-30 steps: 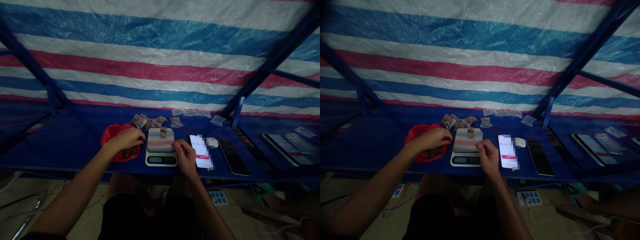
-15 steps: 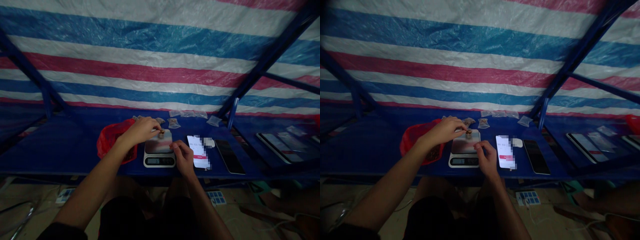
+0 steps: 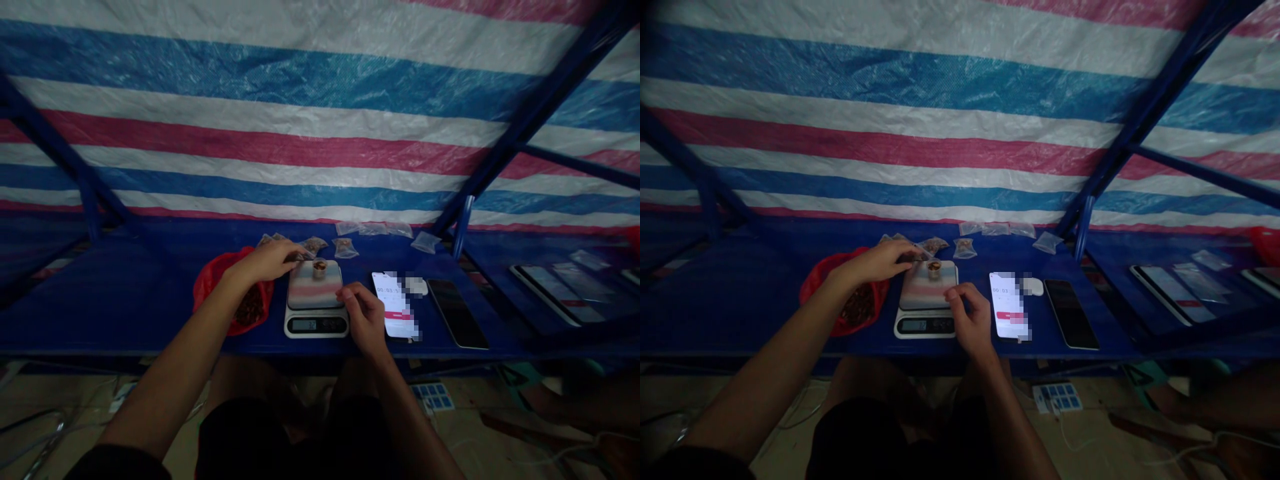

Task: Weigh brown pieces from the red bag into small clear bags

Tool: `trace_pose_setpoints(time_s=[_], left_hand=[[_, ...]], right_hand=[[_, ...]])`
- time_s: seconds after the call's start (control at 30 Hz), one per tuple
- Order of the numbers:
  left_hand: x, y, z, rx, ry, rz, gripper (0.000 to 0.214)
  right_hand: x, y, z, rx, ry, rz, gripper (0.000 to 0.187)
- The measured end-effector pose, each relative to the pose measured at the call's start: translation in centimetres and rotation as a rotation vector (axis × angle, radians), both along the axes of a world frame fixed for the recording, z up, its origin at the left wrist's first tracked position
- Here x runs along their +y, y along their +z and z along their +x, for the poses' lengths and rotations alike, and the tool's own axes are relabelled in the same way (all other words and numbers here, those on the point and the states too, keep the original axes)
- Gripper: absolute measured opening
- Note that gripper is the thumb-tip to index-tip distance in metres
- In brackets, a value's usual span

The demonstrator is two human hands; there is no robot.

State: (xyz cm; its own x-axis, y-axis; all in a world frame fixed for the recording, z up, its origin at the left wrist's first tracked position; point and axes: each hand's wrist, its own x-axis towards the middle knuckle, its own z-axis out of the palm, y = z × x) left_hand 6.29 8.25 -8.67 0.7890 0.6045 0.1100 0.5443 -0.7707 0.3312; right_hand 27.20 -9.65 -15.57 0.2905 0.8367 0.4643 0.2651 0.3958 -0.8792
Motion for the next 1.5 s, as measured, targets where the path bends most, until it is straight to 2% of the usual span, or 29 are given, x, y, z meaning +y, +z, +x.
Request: trace_pose_setpoints(time_s=[0.13, 0.27, 0.47, 0.63, 0.77, 0.93, 1.1, 1.3, 1.5], left_hand=[[0.9, -0.9, -0.7, -0.009, -0.019, -0.024, 0.039], [1.2, -0.8, -0.8, 0.038, -0.013, 0.013, 0.041], [1.5, -1.0, 0.0, 0.077, 0.015, 0.169, 0.03], [2.0, -1.4, 0.9, 0.126, -0.096, 0.218, 0.035], [2.5, -1.6, 1.3, 0.135, -0.106, 0.23, 0.038], [2.9, -1.9, 1.7, 0.173, -0.1, 0.235, 0.031], [2.9, -1.4, 2.1, 0.197, -0.112, 0.225, 0.029], [3.3, -0.9, 2.6, 0.209, -0.222, 0.177, 0.046], [3.9, -1.0, 2.9, 0.206, -0.271, 0.066, 0.047]], right_hand=[[0.0, 0.1, -0.1, -0.009, -0.005, -0.006, 0.032], [0.0, 0.1, -0.1, -0.001, 0.003, -0.004, 0.031], [0.0, 0.1, -0.1, 0.004, -0.002, -0.009, 0.03], [0.0, 0.2, -0.1, -0.003, 0.002, -0.024, 0.032], [0.0, 0.1, -0.1, 0.006, 0.002, -0.026, 0.032], [0.0, 0.1, -0.1, 0.013, 0.004, -0.024, 0.032], [-0.1, 0.0, 0.0, 0.006, 0.005, -0.031, 0.032], [0.0, 0.1, 0.0, 0.013, 0.009, -0.026, 0.032], [-0.2, 0.4, -0.1, 0.017, -0.018, -0.015, 0.034]])
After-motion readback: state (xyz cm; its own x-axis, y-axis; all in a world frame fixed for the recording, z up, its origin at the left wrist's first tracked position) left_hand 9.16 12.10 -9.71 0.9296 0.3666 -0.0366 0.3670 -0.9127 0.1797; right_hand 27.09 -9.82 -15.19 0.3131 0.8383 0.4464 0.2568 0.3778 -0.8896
